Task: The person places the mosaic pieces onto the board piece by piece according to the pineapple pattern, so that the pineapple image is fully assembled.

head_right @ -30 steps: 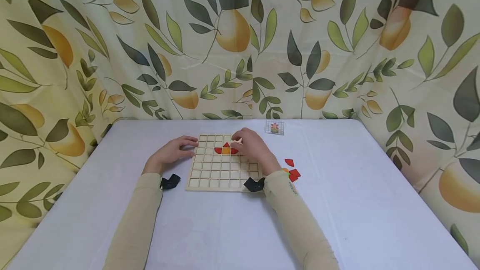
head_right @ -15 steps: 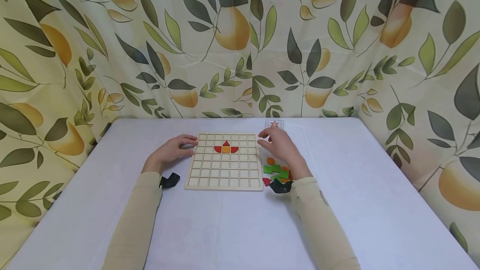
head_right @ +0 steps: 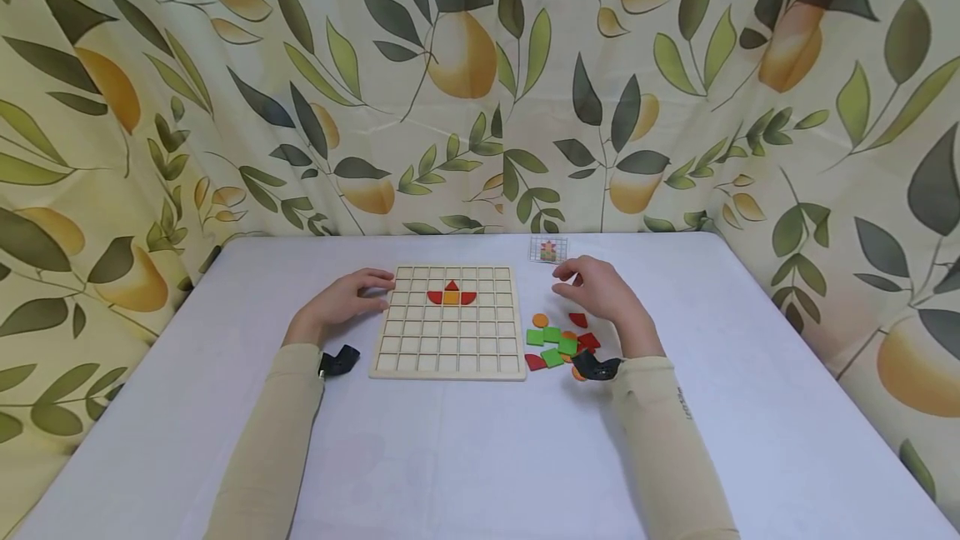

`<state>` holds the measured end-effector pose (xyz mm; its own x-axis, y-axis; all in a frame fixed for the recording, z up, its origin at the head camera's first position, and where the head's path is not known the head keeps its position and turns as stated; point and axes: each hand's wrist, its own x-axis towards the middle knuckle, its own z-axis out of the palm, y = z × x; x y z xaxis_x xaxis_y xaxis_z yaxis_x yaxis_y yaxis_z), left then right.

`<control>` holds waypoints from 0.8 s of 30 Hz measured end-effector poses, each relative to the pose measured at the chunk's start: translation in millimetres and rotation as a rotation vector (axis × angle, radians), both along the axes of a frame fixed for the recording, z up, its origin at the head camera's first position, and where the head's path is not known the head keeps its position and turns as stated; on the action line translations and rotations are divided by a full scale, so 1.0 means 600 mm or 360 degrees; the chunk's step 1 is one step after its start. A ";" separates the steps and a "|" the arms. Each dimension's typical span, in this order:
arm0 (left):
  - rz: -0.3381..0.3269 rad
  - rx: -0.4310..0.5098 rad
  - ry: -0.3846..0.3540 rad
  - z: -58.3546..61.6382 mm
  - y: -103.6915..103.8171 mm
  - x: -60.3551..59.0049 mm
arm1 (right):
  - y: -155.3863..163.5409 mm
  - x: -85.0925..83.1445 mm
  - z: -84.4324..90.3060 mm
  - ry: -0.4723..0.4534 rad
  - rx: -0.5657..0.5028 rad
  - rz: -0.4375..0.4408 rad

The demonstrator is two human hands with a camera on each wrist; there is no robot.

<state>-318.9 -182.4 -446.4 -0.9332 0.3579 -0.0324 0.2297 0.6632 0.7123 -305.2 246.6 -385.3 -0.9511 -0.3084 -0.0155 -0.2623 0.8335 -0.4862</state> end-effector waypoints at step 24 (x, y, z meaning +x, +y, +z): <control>0.0016 0.0000 -0.0006 0.000 0.000 0.001 | 0.064 0.001 -0.024 -0.0124 0.0065 0.0064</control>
